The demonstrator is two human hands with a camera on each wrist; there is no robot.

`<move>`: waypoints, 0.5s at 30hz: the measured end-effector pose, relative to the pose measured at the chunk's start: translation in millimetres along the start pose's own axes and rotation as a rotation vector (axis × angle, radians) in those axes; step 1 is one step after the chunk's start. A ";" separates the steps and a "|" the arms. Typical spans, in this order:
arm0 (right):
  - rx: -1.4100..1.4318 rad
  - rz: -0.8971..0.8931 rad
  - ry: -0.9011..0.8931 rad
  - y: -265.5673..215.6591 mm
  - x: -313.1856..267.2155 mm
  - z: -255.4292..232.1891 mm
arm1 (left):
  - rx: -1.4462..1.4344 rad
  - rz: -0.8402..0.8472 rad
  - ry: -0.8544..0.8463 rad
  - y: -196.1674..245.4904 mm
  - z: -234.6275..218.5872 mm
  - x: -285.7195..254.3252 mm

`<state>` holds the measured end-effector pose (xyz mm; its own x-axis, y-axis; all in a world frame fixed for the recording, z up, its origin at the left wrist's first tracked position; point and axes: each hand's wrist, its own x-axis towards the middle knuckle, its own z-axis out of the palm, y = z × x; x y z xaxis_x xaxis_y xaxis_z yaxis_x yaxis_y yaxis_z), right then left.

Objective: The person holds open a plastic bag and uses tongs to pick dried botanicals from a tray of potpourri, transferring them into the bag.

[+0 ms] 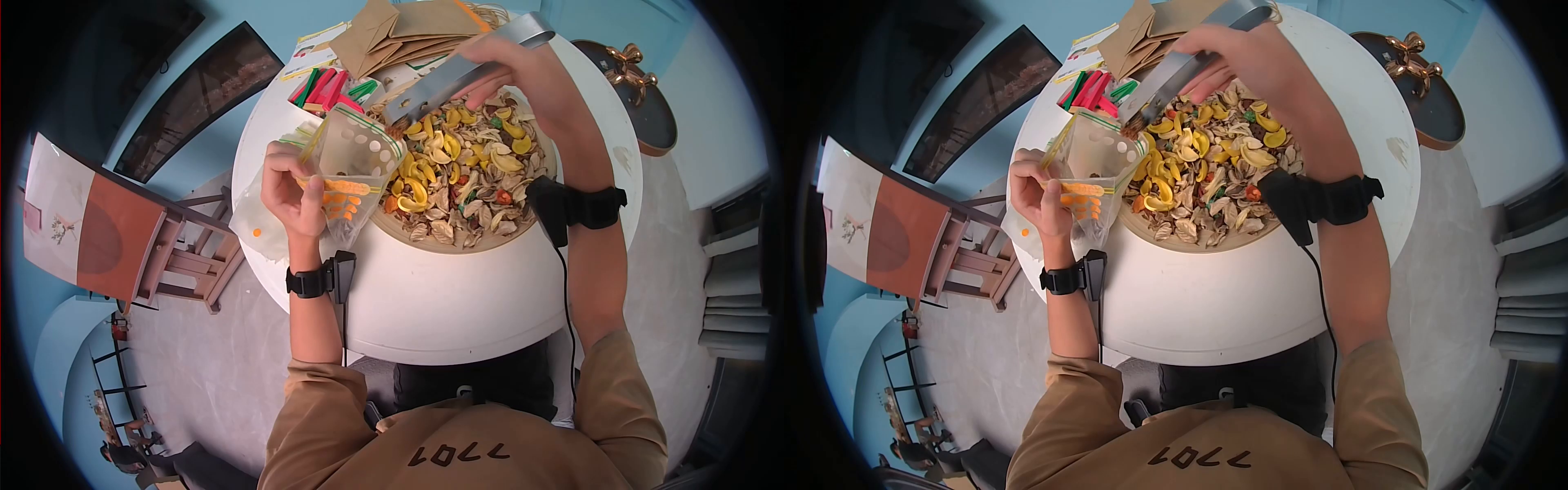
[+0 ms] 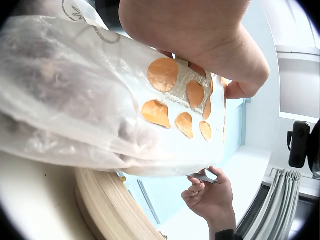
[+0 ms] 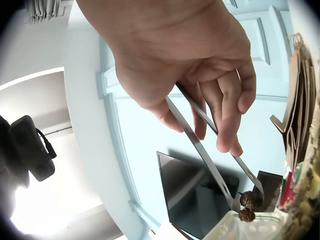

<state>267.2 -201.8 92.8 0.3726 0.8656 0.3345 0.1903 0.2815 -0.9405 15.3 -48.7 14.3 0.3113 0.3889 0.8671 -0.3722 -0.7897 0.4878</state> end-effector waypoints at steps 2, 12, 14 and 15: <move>0.041 0.038 -0.047 -3.3 -1.0 10.1 | -0.002 -0.001 0.001 0.5 0.5 -0.1; 0.007 0.033 -0.107 -13.6 -8.4 27.5 | 0.014 0.013 -0.006 -0.3 -0.7 0.0; -0.024 -0.020 -0.124 -16.5 -9.3 13.7 | 0.014 0.009 -0.002 1.9 0.2 0.9; -0.056 -0.074 -0.139 -18.6 -9.7 6.0 | 0.010 0.001 -0.003 3.1 0.7 1.2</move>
<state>254.6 -212.9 106.7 0.2272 0.8934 0.3875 0.2639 0.3265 -0.9076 15.2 -51.0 16.7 0.3137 0.3870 0.8671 -0.3636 -0.7946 0.4862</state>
